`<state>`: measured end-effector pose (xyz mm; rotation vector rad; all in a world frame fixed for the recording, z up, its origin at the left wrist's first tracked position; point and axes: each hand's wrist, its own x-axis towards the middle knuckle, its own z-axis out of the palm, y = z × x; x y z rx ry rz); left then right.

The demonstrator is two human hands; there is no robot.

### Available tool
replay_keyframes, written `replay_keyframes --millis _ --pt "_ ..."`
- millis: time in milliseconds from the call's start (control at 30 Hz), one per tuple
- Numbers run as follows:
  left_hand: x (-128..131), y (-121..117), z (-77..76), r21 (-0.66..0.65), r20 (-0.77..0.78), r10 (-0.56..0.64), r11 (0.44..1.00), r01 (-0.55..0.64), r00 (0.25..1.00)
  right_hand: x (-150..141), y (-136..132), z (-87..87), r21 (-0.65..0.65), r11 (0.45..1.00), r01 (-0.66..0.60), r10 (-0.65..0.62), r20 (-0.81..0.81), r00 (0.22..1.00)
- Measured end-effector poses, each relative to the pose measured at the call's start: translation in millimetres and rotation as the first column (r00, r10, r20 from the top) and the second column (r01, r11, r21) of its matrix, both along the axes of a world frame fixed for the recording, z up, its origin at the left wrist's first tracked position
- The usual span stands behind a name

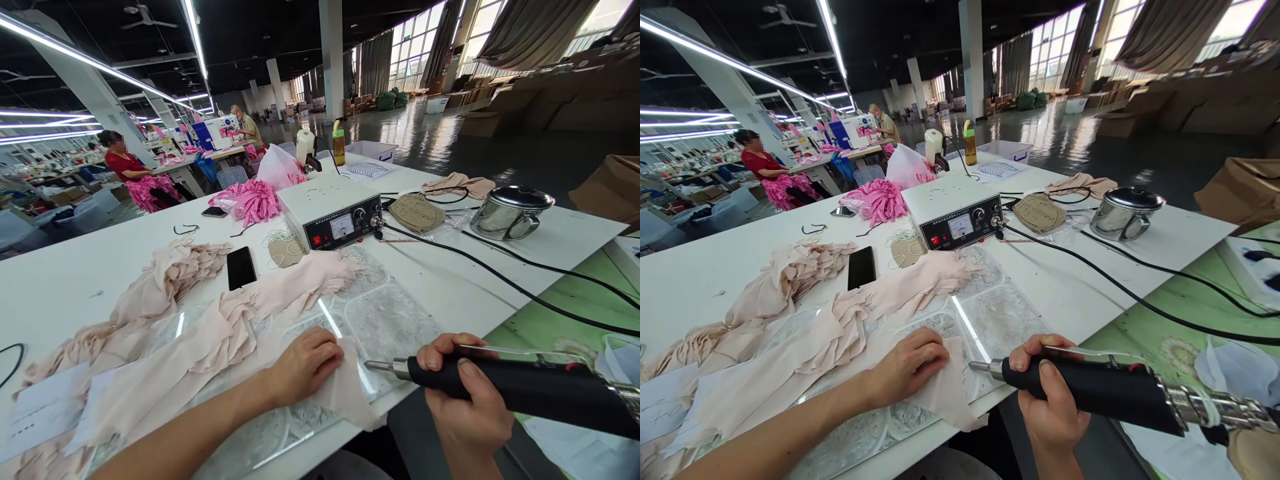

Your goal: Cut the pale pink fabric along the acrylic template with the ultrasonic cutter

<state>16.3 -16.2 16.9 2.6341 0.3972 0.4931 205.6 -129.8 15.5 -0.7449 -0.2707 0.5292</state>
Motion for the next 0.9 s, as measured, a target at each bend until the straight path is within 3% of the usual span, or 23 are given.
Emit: replay_keyframes --millis 200,333,467,533,600,700,767,900 --pt "10 9 -2.4 -0.038 -0.051 0.123 0.991 -0.124 0.991 8 12 1.4 -0.025 0.999 0.041 -0.04 0.022 0.999" --pt "21 12 -1.2 -0.097 -0.074 0.126 0.986 -0.133 0.989 12 9 1.0 -0.057 0.998 0.027 -0.022 0.091 0.996" --pt "19 12 3.0 -0.168 -0.08 0.104 0.979 -0.116 0.991 18 -9 -7.6 -0.198 0.978 -0.064 0.098 0.166 0.981" --pt "17 11 6.0 -0.199 -0.079 0.101 0.973 -0.115 0.992 20 -23 -15.8 -0.359 0.925 -0.125 0.203 0.189 0.961" --pt "15 11 8.9 -0.225 -0.075 0.099 0.968 -0.113 0.992 18 -37 -24.4 -0.542 0.815 -0.204 0.321 0.13 0.938" --pt "13 9 11.3 -0.255 -0.065 0.093 0.961 -0.107 0.994 8 -49 -31.4 -0.664 0.635 -0.394 0.572 0.061 0.818" --pt "12 8 11.5 -0.267 -0.055 0.093 0.958 -0.105 0.994 -4 -49 -30.5 -0.685 0.59 -0.429 0.649 0.086 0.755" --pt "9 3 10.6 -0.274 -0.029 0.1 0.956 -0.104 0.995 -24 -33 -24.5 -0.711 0.558 -0.427 0.733 0.182 0.655"
